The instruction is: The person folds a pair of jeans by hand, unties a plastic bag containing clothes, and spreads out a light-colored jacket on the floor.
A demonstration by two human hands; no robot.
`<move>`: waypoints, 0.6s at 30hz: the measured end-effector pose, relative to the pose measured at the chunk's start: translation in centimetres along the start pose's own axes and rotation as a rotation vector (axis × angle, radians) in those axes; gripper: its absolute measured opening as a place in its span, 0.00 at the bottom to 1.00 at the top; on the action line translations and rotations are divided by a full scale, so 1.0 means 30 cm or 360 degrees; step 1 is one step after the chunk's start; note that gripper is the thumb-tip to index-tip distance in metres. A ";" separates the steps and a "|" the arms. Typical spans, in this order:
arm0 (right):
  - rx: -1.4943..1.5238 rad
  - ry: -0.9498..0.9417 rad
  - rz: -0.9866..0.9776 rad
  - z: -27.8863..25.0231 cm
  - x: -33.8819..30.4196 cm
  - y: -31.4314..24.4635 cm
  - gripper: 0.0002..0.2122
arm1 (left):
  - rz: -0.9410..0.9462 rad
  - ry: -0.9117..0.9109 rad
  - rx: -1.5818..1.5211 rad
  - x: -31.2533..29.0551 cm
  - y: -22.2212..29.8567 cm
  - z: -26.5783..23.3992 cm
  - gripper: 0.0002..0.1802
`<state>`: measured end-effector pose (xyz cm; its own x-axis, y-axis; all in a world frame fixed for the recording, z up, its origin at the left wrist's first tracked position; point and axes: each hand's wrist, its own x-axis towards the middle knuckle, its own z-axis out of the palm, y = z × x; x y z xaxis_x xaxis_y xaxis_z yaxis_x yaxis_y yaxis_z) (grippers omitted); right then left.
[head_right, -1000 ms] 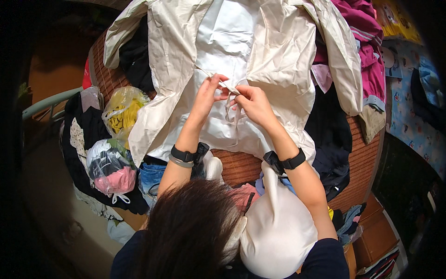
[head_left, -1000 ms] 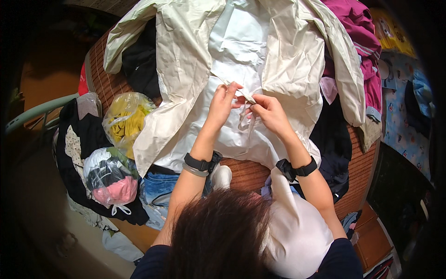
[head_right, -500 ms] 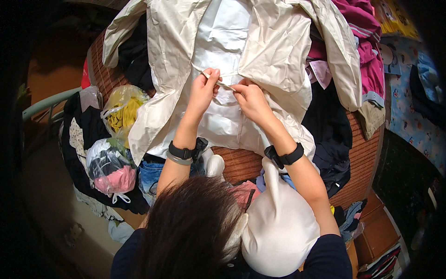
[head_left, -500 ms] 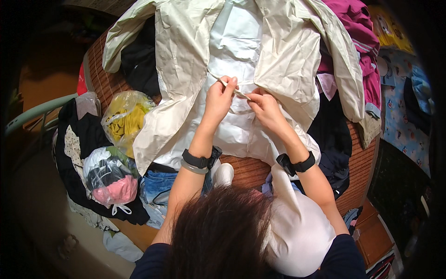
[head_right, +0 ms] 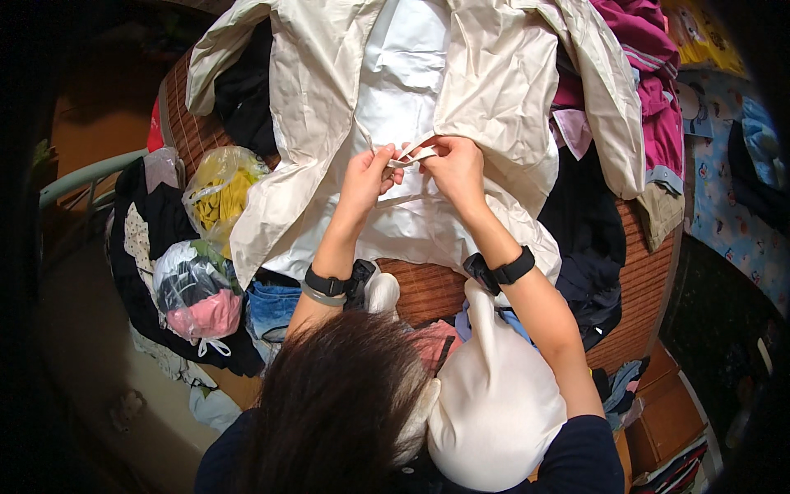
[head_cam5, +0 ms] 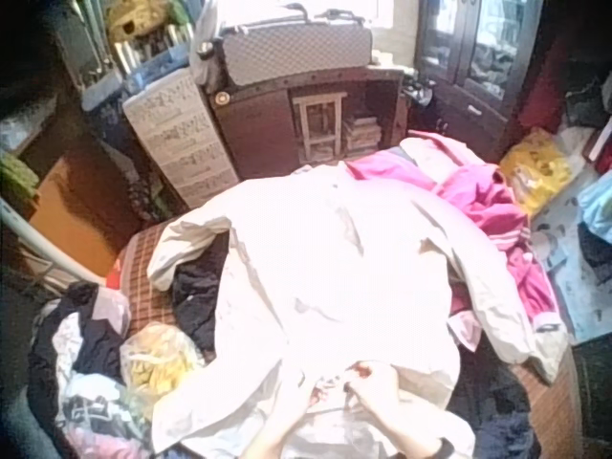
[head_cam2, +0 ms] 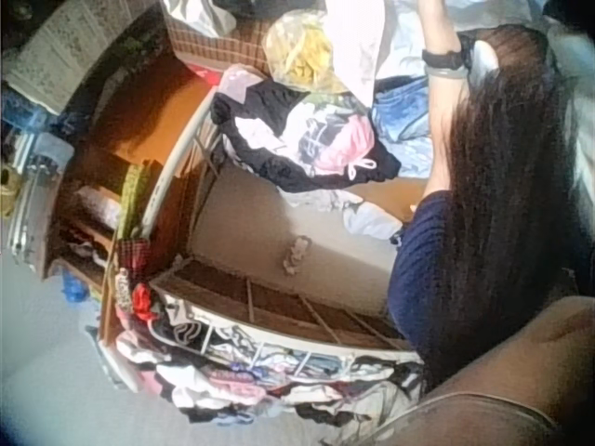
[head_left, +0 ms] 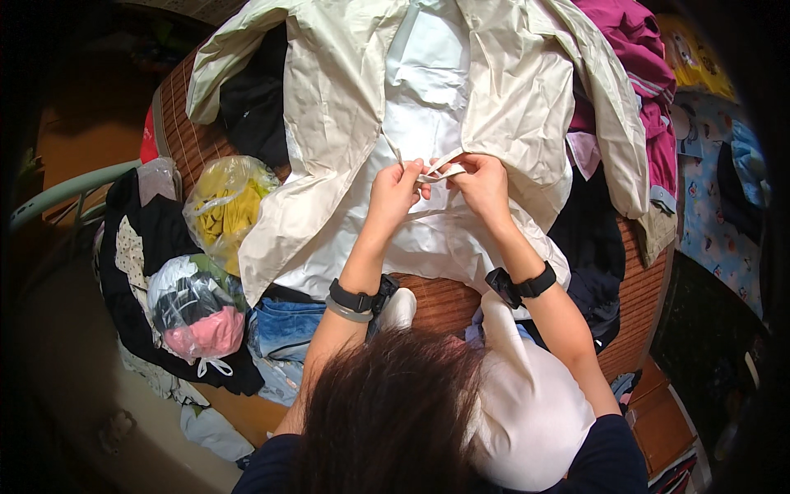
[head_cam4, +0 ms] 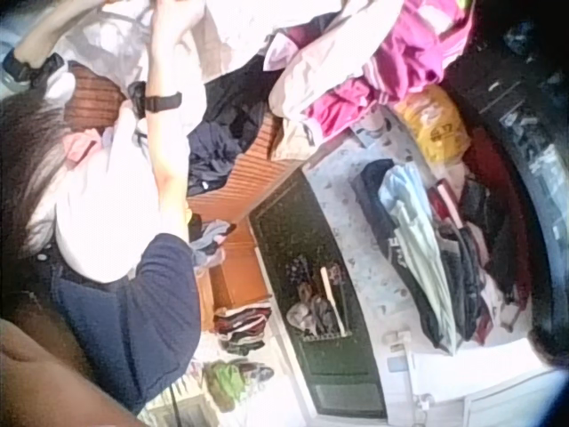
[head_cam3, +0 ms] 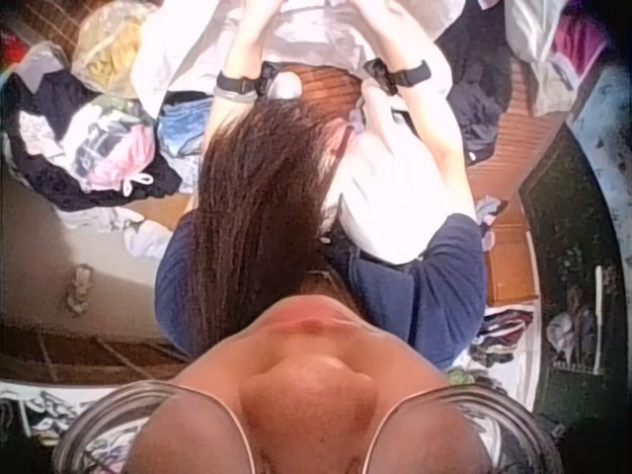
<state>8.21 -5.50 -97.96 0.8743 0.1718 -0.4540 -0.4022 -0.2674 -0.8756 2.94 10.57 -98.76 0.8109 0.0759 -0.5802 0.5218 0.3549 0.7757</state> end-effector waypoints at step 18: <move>0.0813 -0.0242 -0.0084 -0.008 -0.014 0.009 0.13 | 0.0136 -0.0038 -0.0234 -0.032 0.066 0.051 0.14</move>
<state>7.79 -5.88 -97.96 0.8629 0.3183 -0.3927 -0.4730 0.2346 -0.8492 3.60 9.77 -96.27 0.8577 0.0901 -0.5062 0.4077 0.4807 0.7764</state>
